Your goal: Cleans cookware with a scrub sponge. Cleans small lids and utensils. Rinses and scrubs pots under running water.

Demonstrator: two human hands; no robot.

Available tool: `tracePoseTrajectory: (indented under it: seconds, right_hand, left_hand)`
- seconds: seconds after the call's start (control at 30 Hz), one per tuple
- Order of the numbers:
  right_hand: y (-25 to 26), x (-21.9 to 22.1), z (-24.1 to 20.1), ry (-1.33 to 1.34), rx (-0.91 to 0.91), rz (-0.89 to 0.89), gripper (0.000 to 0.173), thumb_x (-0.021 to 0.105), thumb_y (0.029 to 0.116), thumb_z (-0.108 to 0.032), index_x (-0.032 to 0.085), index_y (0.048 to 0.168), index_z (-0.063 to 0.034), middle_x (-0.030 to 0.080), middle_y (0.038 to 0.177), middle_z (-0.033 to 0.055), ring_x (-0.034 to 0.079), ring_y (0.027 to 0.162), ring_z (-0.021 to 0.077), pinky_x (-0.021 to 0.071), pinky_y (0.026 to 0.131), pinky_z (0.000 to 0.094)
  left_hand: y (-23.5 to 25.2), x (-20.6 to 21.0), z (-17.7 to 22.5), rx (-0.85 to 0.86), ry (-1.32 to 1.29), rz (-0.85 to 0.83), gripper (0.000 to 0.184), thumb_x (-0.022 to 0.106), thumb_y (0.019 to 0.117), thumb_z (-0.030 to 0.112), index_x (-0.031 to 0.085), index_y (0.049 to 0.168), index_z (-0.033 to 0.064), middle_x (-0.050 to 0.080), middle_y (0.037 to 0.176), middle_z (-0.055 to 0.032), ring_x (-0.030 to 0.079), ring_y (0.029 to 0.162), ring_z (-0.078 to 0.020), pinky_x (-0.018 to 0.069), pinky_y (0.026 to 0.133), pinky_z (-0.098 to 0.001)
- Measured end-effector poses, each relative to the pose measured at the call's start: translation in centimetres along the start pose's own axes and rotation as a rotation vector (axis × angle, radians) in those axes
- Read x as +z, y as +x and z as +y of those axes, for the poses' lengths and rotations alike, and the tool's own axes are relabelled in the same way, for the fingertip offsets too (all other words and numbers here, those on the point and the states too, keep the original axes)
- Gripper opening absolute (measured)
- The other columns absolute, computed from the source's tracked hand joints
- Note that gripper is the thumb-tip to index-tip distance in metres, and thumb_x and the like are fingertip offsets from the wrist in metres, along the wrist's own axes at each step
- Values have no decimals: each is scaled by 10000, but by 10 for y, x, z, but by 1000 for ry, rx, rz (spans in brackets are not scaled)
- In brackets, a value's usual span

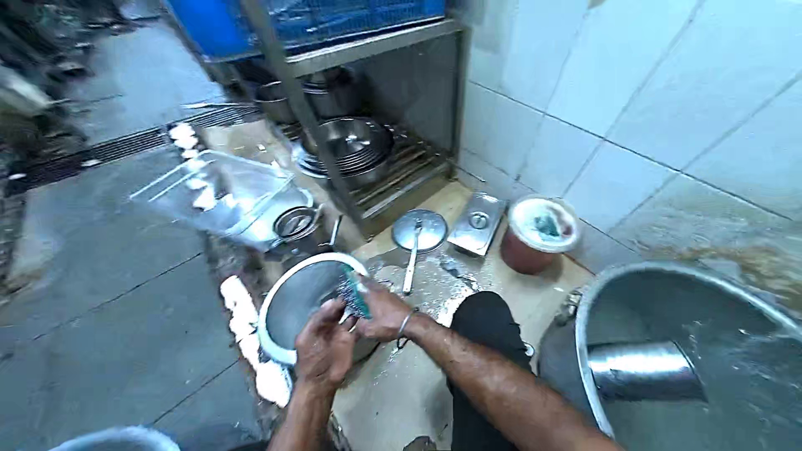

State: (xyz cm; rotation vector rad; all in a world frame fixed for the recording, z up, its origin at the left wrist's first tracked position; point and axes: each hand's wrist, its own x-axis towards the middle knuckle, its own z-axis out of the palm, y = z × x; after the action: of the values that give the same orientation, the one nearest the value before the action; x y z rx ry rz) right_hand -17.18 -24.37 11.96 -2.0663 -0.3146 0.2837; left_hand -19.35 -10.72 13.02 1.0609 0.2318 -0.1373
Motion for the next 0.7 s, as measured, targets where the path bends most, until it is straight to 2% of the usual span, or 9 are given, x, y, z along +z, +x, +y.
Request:
tracePoseTrajectory:
  seconds: [0.07,0.17,0.23,0.33,0.4,0.5,0.6,0.7]
  right_hand:
    - [2,-3,2,-11,-43,-30,933,788,834,-66,264,1599,44,376,1610,257,389,1493,359,323,1239,490]
    - [6,-8,7,-52,-82,-79,933,807,834,-75,274,1587,65,389,1599,267,388,1495,357,304,1248,475]
    - [6,-11,7,-51,-79,-97,883,787,846,-51,305,1577,65,404,1594,260,400,1489,352,309,1242,477]
    - [5,-13,7,-18,-72,-58,839,770,856,-48,340,1571,42,446,1572,237,444,1459,341,346,1219,491]
    - [3,-15,6,38,-48,-3,809,728,853,-31,360,1573,14,514,1516,226,522,1387,345,411,1165,521]
    - [2,-11,5,81,17,39,799,743,879,-115,367,1578,-22,577,1446,225,583,1311,360,454,1114,550]
    - [4,-5,6,58,33,55,761,768,864,-124,433,1541,-25,622,1387,214,615,1262,362,480,1078,570]
    - [5,-6,5,46,15,29,710,800,855,-132,502,1492,-31,625,1395,184,610,1271,346,491,1058,583]
  left_hand:
    - [3,0,-2,-10,13,15,317,372,1006,251,592,782,208,698,848,39,699,843,-140,608,726,-385]
    - [7,-1,-5,-18,6,11,325,373,1003,258,577,755,210,694,819,34,705,816,-163,612,718,-419]
    - [9,-3,-6,-24,9,-3,318,363,1002,252,588,787,191,711,855,7,719,845,-195,616,737,-452]
    - [11,-3,-5,-26,31,-25,305,359,1009,255,615,880,151,727,951,-29,728,908,-227,621,748,-466]
    - [12,-4,-5,-26,32,-53,318,354,1004,247,643,969,119,737,1003,-42,733,927,-219,625,764,-457]
    - [10,-7,-4,-26,68,-53,339,348,1008,237,641,1083,82,737,1031,-43,729,901,-189,622,773,-421]
    - [9,-14,-1,-39,145,-73,337,335,1029,236,645,1044,104,737,990,-33,732,860,-194,628,723,-411]
    - [14,-27,4,-75,199,-158,350,350,1039,264,684,1001,167,766,1005,-6,744,885,-200,632,755,-423]
